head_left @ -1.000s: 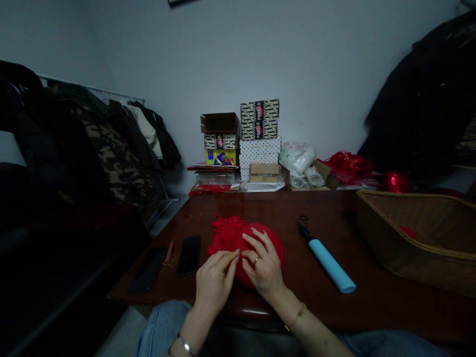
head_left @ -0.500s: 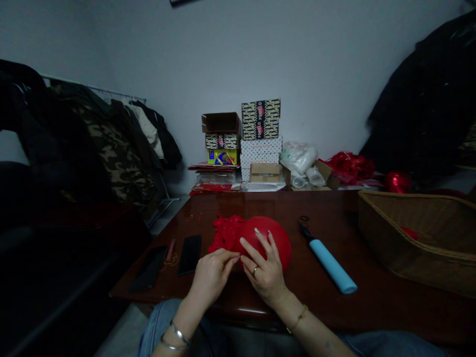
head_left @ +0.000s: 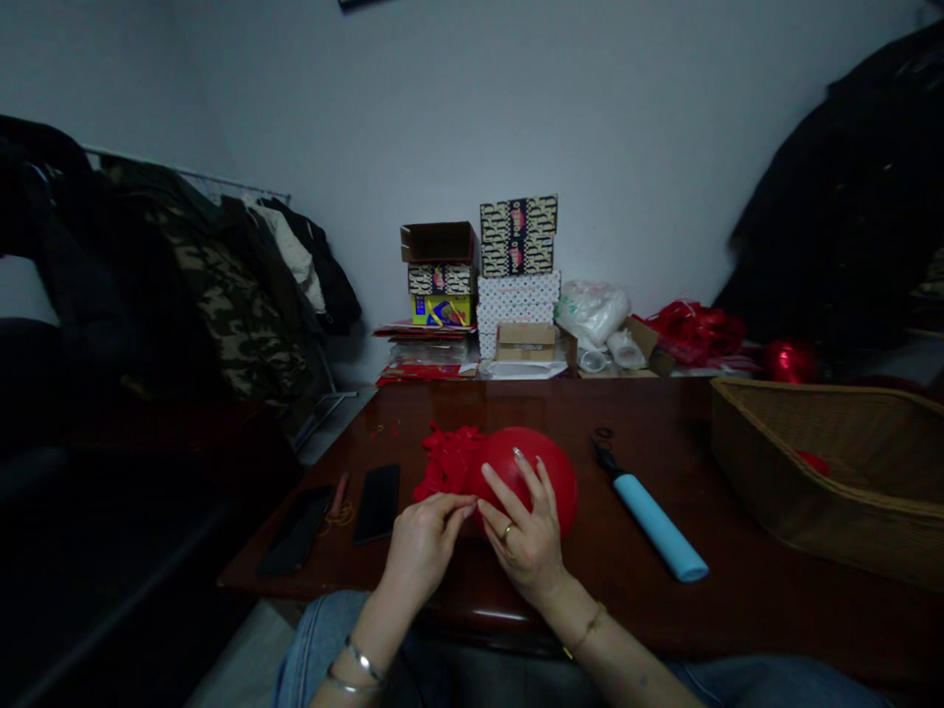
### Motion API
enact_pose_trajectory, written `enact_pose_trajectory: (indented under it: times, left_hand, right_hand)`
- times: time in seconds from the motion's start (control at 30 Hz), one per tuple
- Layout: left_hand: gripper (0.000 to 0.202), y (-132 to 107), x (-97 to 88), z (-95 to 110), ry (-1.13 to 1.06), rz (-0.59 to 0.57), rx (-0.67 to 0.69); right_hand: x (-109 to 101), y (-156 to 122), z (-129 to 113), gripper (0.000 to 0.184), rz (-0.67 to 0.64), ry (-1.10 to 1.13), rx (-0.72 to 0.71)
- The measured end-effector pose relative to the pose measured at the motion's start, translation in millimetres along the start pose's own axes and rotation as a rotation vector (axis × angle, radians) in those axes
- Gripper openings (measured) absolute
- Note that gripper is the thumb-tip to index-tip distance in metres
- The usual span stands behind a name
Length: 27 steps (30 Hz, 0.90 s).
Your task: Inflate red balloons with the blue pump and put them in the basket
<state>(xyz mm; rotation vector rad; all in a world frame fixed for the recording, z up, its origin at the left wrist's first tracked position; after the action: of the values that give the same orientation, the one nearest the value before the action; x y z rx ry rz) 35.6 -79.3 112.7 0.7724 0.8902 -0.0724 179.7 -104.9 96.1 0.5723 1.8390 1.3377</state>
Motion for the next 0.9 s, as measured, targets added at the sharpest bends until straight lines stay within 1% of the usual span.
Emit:
enact_pose_trajectory:
  times: [0.2, 0.33, 0.43, 0.57, 0.7, 0.8, 0.9]
  left_hand:
    - [0.017, -1, 2.6, 1, 0.03, 0.024, 0.018]
    - [0.016, -2, 4.6, 1, 0.065, 0.05, 0.023]
    - [0.015, -2, 3.3, -1, 0.026, 0.056, 0.0]
    - [0.014, 1, -4.3, -3, -0.078, 0.061, -0.01]
    - [0.017, 6, -10.5, -1, -0.152, 0.095, 0.054]
    - [0.017, 10, -7.9, 1, -0.186, 0.103, 0.122]
    - [0.017, 11, -3.0, 0, -0.208, 0.106, 0.147]
  right_hand:
    - [0, 1, -1, 0.03, 0.021, 0.014, 0.02]
    - [0, 0, 0, 0.03, 0.003, 0.029, 0.042]
    - [1, -2, 4, 0.029, -0.009, 0.049, 0.052]
    - [3, -3, 13, 0.023, -0.014, 0.145, 0.146]
    - [4, 2, 20, 0.019, -0.064, 0.249, 0.255]
    - [4, 5, 20, 0.018, -0.09, 0.288, 0.304]
    - [5, 4, 22, 0.016, -0.113, 0.332, 0.348]
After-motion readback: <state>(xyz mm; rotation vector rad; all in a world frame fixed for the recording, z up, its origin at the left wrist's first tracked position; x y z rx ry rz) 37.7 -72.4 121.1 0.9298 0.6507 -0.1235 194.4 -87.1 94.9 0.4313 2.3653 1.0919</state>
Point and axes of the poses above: each hand's wrist, its own y-axis towards the middle knuckle, its own x-axis out of the palm, z = x × y, the point moved 4 cm from there along y, towards the middle knuckle, and after that the axes turned 6 degrees about x, right-handed, at the moved point
